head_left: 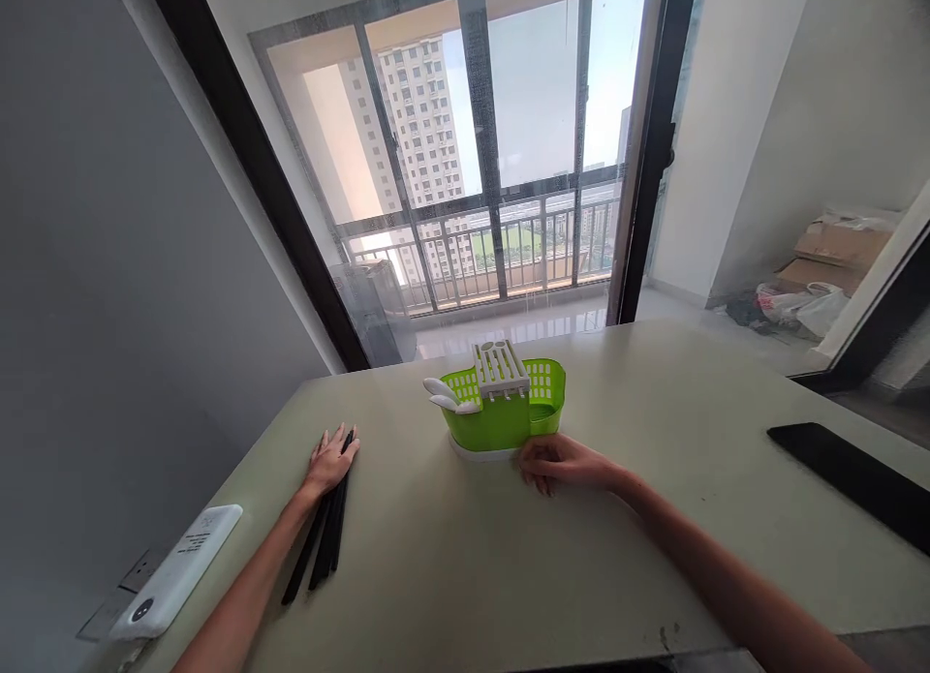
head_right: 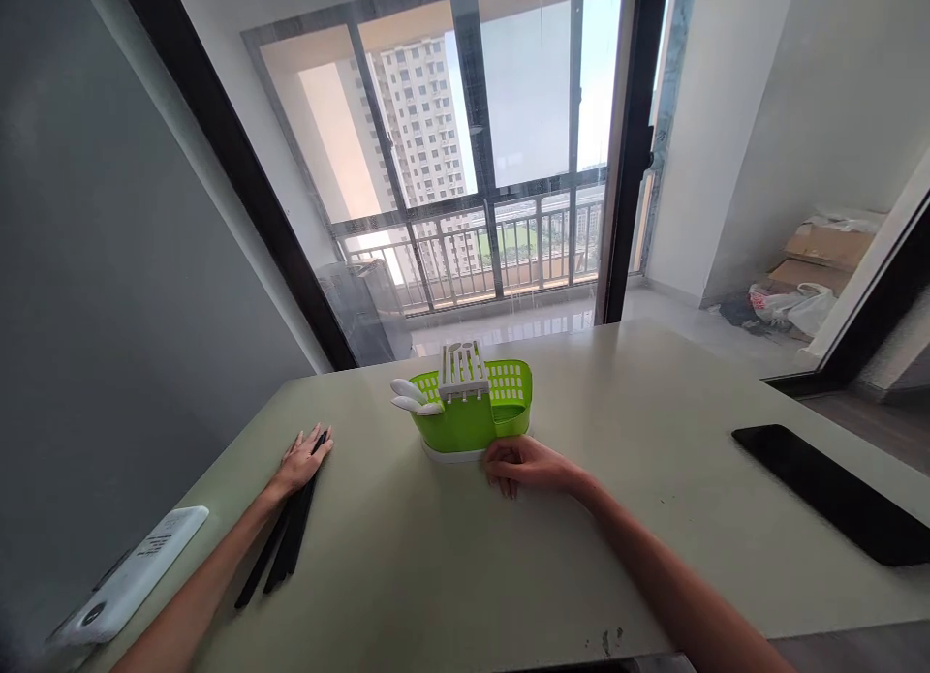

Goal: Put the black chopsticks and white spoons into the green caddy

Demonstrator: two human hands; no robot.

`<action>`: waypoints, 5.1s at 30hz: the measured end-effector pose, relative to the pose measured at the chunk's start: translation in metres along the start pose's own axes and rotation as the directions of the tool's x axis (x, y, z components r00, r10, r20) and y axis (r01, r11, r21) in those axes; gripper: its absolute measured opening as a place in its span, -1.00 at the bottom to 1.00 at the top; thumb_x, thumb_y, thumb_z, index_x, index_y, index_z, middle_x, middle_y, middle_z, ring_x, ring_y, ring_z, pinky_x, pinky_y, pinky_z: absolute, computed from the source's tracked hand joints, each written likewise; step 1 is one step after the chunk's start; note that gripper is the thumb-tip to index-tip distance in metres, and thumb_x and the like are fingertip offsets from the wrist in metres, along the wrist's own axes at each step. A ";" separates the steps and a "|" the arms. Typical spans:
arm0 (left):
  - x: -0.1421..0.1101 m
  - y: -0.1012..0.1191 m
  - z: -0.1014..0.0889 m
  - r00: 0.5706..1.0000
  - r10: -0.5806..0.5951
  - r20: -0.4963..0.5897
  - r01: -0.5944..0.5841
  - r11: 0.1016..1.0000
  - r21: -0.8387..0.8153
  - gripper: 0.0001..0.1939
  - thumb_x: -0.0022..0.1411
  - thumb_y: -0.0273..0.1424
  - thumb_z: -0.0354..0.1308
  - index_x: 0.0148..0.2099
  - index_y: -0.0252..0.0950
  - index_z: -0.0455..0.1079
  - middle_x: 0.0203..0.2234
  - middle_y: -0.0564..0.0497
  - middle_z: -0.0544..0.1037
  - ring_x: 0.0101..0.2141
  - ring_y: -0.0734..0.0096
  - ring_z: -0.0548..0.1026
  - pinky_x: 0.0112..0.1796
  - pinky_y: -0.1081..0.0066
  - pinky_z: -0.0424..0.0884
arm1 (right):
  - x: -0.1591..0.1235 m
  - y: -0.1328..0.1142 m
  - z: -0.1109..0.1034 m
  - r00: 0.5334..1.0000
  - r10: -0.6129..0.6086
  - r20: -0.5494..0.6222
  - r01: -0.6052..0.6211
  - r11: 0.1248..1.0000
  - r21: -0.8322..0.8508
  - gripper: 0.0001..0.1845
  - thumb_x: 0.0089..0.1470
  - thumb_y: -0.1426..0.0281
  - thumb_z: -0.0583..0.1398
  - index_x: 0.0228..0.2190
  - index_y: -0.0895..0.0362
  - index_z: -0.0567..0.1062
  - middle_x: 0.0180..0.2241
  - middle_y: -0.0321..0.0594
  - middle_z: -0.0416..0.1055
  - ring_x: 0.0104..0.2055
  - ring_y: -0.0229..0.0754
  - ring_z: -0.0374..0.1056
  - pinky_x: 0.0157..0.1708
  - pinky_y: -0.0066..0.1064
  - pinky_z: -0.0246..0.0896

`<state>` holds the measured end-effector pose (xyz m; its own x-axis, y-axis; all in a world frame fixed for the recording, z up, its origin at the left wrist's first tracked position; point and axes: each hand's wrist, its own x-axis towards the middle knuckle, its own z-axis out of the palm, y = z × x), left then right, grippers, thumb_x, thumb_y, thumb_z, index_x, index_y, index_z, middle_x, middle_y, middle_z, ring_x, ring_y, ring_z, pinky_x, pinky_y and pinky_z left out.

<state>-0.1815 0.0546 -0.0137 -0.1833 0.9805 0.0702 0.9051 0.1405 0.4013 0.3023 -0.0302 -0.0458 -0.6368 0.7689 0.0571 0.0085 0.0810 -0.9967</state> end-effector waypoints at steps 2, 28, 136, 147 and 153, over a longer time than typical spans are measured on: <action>-0.001 0.000 0.002 1.000 0.007 -0.003 -0.007 1.000 0.024 -0.36 0.25 -0.15 0.07 0.33 -0.25 0.35 0.40 -0.16 0.17 0.42 -0.16 -0.07 0.36 -0.04 -0.16 | 0.000 0.000 0.000 1.000 0.010 -0.003 -0.010 1.000 -0.004 -0.50 0.09 -0.05 0.30 -0.33 0.17 0.47 -0.43 -0.25 0.50 -0.50 -0.28 0.41 -0.47 -0.41 0.35; -0.031 0.062 -0.027 0.950 0.042 -0.309 -0.173 0.896 -0.410 -0.47 0.44 -0.03 -0.13 0.29 -0.14 0.28 0.31 -0.03 0.35 0.32 0.13 0.25 0.29 0.27 0.16 | -0.001 -0.001 0.002 1.000 0.010 -0.010 -0.010 1.000 -0.006 -0.49 0.06 -0.07 0.32 -0.34 0.15 0.46 -0.42 -0.25 0.50 -0.49 -0.27 0.40 -0.47 -0.40 0.33; -0.018 0.103 -0.023 0.828 0.283 0.484 -0.386 0.914 0.125 -0.34 0.01 0.29 0.09 -0.42 -0.24 0.53 -0.56 0.02 0.51 -0.45 0.27 0.45 -0.46 0.43 0.15 | -0.004 -0.004 0.002 1.000 0.028 -0.009 -0.028 0.999 -0.038 -0.47 0.09 -0.08 0.28 -0.31 0.16 0.46 -0.41 -0.25 0.47 -0.47 -0.27 0.39 -0.45 -0.41 0.32; -0.012 0.117 -0.038 0.880 0.232 0.415 -0.343 0.914 0.216 -0.27 0.06 0.32 0.05 -0.23 -0.24 0.57 -0.25 -0.16 0.67 -0.24 0.07 0.59 -0.34 0.37 0.34 | -0.004 -0.005 0.003 1.000 0.010 -0.008 -0.010 0.998 -0.057 -0.49 0.12 -0.08 0.27 -0.32 0.14 0.44 -0.44 -0.27 0.47 -0.48 -0.27 0.39 -0.46 -0.40 0.34; -0.026 0.161 -0.048 0.892 0.402 0.208 -0.449 0.844 0.292 -0.38 0.24 0.13 0.09 0.03 -0.29 0.48 0.05 -0.28 0.55 0.03 -0.11 0.49 -0.02 0.16 0.37 | -0.003 -0.004 0.003 1.000 -0.004 -0.007 0.004 0.999 -0.040 -0.52 0.13 -0.04 0.27 -0.34 0.14 0.44 -0.44 -0.26 0.47 -0.48 -0.27 0.40 -0.47 -0.42 0.34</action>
<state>-0.0491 0.0450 0.0932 0.2803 0.9593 0.0338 0.9587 -0.2815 0.0406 0.3022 -0.0350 -0.0424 -0.6318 0.7727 0.0619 0.0370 0.1098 -0.9933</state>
